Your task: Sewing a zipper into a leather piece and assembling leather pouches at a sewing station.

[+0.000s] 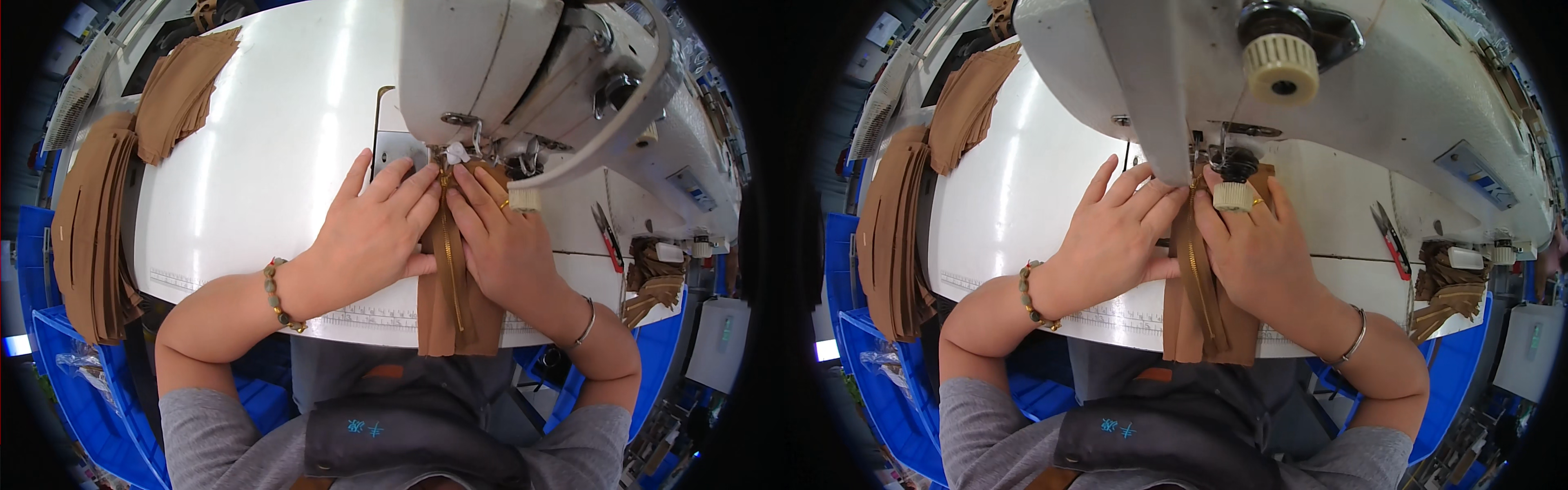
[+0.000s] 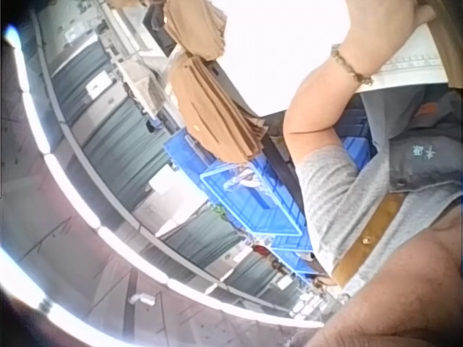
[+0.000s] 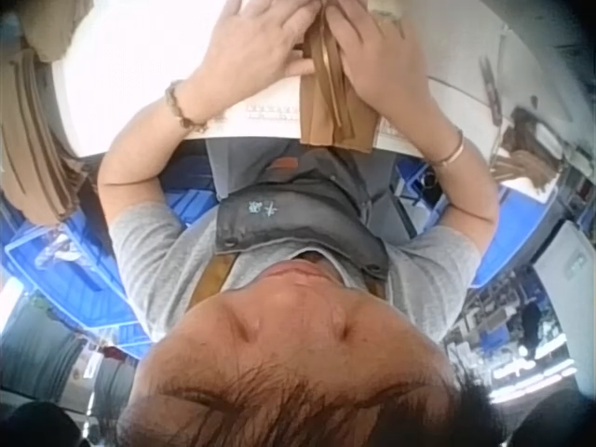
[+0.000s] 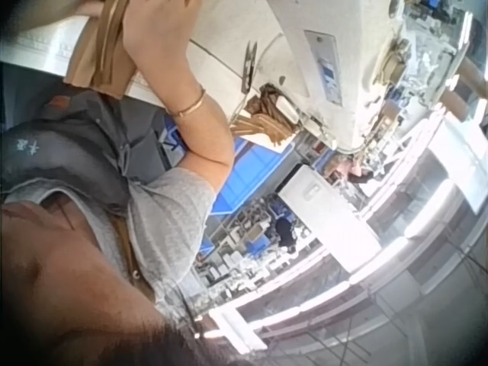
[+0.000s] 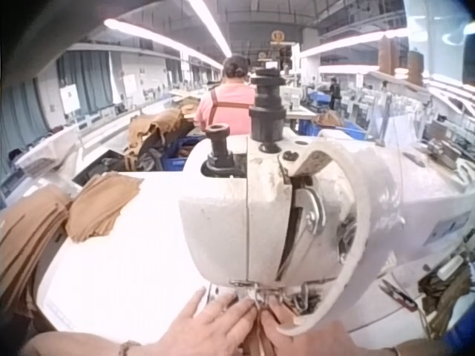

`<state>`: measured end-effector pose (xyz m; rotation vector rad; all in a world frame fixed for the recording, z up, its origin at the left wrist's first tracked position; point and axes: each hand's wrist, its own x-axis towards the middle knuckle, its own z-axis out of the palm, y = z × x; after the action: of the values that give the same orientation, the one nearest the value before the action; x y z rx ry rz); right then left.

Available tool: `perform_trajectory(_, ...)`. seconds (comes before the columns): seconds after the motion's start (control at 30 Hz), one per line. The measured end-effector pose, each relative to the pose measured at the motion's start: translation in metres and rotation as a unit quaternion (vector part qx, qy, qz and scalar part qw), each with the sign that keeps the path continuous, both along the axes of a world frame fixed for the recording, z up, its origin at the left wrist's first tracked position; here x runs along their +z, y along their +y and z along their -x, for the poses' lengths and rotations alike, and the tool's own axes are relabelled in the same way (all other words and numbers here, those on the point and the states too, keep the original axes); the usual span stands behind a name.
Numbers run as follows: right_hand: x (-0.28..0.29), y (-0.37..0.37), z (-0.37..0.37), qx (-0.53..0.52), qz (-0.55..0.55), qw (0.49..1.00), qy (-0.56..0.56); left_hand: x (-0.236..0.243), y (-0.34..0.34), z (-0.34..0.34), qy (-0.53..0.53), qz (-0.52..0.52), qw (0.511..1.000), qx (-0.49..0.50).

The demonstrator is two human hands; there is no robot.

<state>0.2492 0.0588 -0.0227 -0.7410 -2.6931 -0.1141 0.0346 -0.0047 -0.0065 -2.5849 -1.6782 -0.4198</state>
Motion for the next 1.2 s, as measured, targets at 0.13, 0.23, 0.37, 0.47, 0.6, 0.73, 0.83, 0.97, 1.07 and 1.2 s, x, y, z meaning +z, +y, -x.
perform_trajectory(0.13, 0.002, 0.0, -0.003, -0.007, 0.007, 0.999, -0.048, 0.0, 0.001, 0.001, -0.001, 0.0, 1.0, 0.001)
perform_trajectory(0.23, 0.005, 0.0, -0.001, -0.007, 0.006, 0.998, -0.055, 0.0, 0.0, 0.001, 0.019, -0.007, 1.0, -0.005)
perform_trajectory(0.37, 0.011, -0.003, -0.002, 0.016, 0.001, 1.0, -0.015, -0.003, -0.007, -0.006, 0.001, -0.052, 0.998, -0.027)
perform_trajectory(0.47, 0.018, -0.015, -0.012, 0.011, -0.014, 0.999, -0.038, -0.008, -0.009, -0.007, -0.005, -0.083, 0.995, -0.059)
perform_trajectory(0.6, 0.019, -0.048, -0.027, 0.074, 0.04, 0.996, 0.024, -0.01, -0.019, -0.005, -0.04, -0.072, 0.995, -0.049)
perform_trajectory(0.73, 0.008, -0.088, -0.033, 0.198, 0.129, 0.971, 0.048, -0.01, -0.045, -0.013, -0.031, -0.075, 0.995, -0.052)
perform_trajectory(0.83, 0.0, -0.101, -0.036, 0.154, 0.081, 0.983, 0.062, -0.009, -0.067, -0.021, -0.046, -0.095, 0.992, -0.069)
perform_trajectory(0.97, -0.009, -0.102, -0.039, 0.158, 0.029, 0.984, 0.081, -0.011, -0.082, -0.024, -0.047, -0.089, 0.993, -0.056)
perform_trajectory(1.07, -0.014, -0.1, -0.038, 0.173, -0.002, 0.979, 0.107, -0.012, -0.085, -0.025, -0.074, -0.097, 0.991, -0.047)
perform_trajectory(1.2, -0.019, -0.1, -0.036, 0.188, -0.041, 0.97, 0.149, -0.013, -0.084, -0.028, -0.084, -0.113, 0.989, -0.038)
